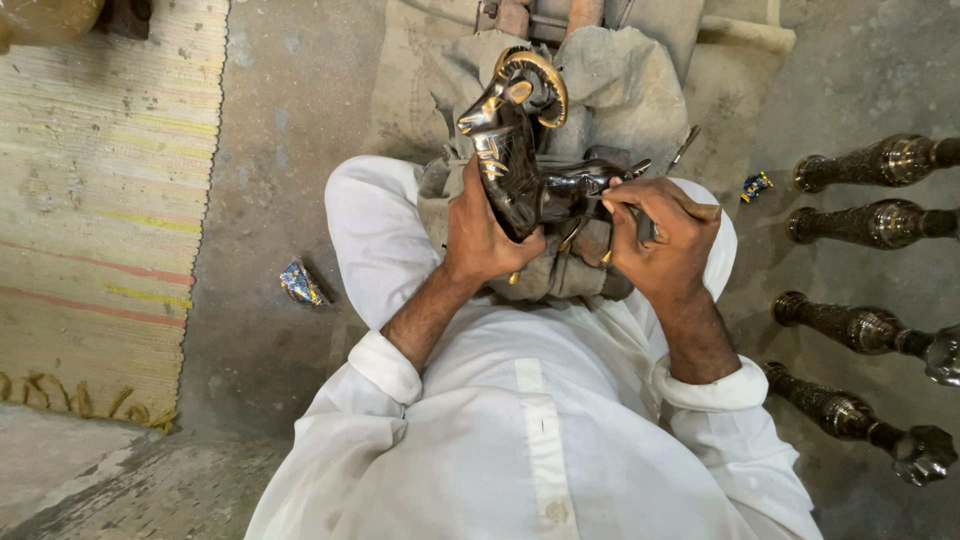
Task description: The person sits cross-legged on the floor with a brass ram figurine resting on a cloth on their lap. They hold the figurine steady with one hand and use a small handheld engraving tool to carve detail lines into the metal, repositioning and turning the figurine to reach different surfaces, and later use a flat file-like tool on the piece.
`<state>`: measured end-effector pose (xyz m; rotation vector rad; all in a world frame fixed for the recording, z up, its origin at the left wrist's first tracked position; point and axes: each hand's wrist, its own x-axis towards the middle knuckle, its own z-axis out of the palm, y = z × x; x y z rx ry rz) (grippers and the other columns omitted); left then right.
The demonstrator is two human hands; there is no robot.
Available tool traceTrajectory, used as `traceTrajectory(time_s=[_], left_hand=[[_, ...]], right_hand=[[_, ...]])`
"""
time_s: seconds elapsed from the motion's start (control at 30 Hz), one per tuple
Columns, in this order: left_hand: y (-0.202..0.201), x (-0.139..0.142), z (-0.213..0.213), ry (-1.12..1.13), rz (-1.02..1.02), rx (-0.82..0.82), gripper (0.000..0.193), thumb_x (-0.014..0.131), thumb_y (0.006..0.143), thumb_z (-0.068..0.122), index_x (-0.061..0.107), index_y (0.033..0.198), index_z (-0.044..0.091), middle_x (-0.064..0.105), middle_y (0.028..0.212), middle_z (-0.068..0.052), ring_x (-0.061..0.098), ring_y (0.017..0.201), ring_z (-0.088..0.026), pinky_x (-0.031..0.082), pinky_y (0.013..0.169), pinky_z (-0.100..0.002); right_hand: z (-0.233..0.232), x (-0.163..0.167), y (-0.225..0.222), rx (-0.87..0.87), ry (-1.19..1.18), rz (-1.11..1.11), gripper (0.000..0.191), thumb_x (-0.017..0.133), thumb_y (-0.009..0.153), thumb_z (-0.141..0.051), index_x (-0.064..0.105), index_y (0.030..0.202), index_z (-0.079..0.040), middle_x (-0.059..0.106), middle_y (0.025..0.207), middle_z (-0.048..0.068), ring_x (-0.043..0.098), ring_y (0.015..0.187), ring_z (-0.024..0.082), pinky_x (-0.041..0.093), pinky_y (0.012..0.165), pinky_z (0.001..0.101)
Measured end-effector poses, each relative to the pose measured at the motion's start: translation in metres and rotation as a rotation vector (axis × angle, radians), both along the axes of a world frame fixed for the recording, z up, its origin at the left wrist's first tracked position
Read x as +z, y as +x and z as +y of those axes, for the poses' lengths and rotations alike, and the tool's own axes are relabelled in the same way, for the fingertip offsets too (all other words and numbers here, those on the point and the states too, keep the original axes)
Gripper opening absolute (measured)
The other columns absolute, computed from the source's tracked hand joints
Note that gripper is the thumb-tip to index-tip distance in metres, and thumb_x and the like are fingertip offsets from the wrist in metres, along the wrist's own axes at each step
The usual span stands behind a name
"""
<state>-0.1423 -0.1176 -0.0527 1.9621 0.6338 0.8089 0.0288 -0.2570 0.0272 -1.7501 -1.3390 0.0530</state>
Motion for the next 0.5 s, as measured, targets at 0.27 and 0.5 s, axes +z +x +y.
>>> traceTrajectory(time_s=[0.27,0.5], left_hand=[[0.001,0.0,0.0,0.036,-0.02,0.015,0.102,0.082,0.07,0.013,0.023,0.151,-0.006,0.069,0.116,-0.021,0.075,0.097,-0.037,0.062,0.085,-0.042],[0.001,0.001,0.001,0.037,-0.021,0.009,0.103,0.083,0.07,0.013,0.022,0.151,-0.007,0.069,0.116,-0.021,0.075,0.096,-0.037,0.062,0.085,-0.043]], right_hand=[[-0.004,-0.01,-0.002,0.017,0.064,-0.026,0.018,0.075,0.085,0.014,0.072,0.099,0.002,0.076,0.1,0.013,0.078,0.1,0.025,0.061,0.089,0.0321],[-0.006,-0.017,-0.001,0.054,0.07,-0.033,0.019,0.074,0.082,0.014,0.072,0.096,0.002,0.077,0.098,0.013,0.078,0.099,0.025,0.063,0.088,0.0309]])
